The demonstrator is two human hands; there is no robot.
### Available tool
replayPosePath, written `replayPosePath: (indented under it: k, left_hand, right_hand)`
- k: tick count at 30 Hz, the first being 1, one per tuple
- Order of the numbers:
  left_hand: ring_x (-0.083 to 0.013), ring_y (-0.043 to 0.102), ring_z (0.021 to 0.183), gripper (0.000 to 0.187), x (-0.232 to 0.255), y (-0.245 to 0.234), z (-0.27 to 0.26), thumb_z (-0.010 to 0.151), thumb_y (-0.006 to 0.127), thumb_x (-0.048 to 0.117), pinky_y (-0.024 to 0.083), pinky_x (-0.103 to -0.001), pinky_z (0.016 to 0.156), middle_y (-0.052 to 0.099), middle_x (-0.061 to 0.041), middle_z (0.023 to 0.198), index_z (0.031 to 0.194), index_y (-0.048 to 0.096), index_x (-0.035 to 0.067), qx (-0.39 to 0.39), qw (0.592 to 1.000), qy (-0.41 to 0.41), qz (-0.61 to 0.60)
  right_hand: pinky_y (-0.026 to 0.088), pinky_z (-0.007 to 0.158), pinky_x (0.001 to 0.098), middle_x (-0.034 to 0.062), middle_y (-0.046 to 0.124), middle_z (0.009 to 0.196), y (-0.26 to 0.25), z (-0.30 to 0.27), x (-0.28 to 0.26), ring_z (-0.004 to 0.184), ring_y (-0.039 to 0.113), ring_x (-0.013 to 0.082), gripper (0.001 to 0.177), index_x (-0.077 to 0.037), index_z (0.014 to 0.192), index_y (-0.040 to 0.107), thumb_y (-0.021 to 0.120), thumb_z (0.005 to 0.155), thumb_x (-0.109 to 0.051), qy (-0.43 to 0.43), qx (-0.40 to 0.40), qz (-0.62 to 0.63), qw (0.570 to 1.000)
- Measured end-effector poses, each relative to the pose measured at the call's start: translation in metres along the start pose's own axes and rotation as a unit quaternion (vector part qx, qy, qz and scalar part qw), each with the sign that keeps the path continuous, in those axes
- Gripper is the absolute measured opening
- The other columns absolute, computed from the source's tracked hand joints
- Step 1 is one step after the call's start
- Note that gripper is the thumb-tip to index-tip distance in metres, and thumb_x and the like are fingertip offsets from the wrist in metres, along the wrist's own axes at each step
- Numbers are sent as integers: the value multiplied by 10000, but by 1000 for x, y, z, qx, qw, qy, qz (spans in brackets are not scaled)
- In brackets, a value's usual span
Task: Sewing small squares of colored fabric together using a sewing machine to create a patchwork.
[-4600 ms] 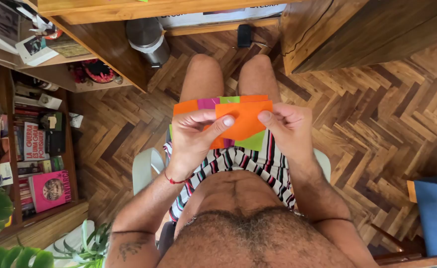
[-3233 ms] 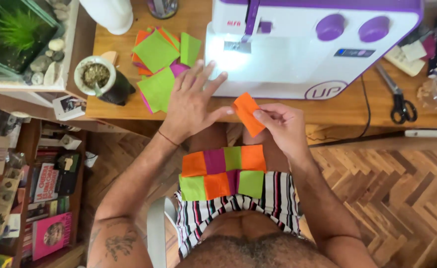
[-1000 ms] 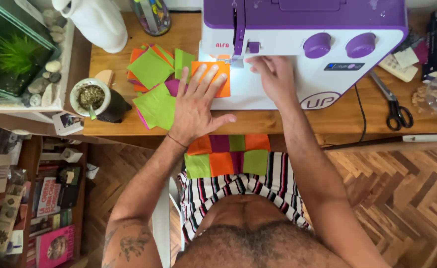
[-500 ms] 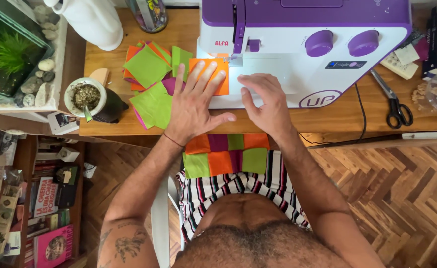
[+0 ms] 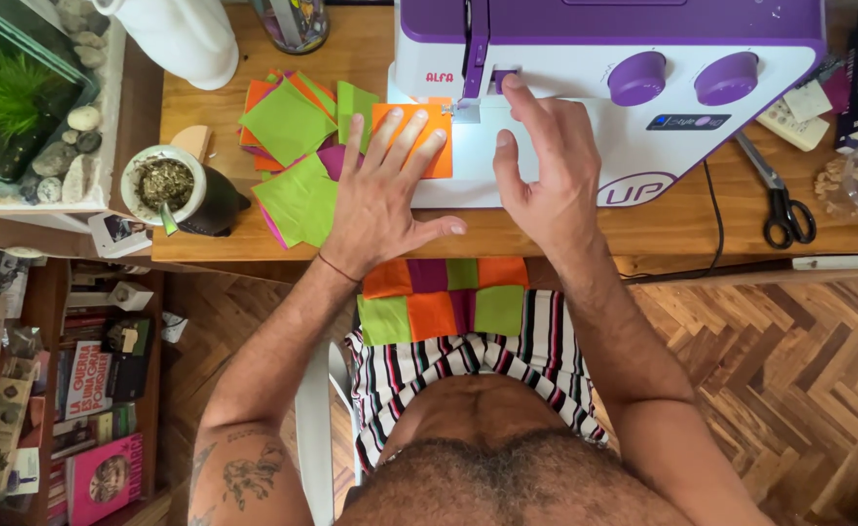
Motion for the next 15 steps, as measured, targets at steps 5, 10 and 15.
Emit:
replayPosePath:
  k: [5,10,15]
  left_hand:
    - [-396,428,1453,984,-2,0,1,905,340,866,183,-657,1216,531,-182,1519,1441,567,72,-6,1000,4,-5]
    - [-395,428,1447,984,-3,1,2,904,368,870,182,-668,1210,546,-188,1498,1441,565,70,-4,1000,10,-3]
    - [-398,423,1452,1002,-2,2,1,899,351,883,168,-679,1205,547,-184,1499,1447,564,71,-8,1000,9,5]
  right_hand:
    - [523,863,444,162,657,1079,0,-1,3,956,566,323,518,-33,1451,537,562,956,118,-3,-13,-10,1000]
    - [507,829,442,159,622,1024,1,-1,6,916,550,323,551,-14,1410,571,513,891,160,-6,-18,-9,1000]
    - [511,864,448,167,645,1075,-3,1,1,959,572,321,554,-26,1451,532,557,915,113,8,-32,5,999]
Point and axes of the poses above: each hand's wrist, its own z-axis towards the middle knuckle, its own y-axis out of the palm, x = y × z, the point moved 2 cm from there along z, towards the middle knuckle
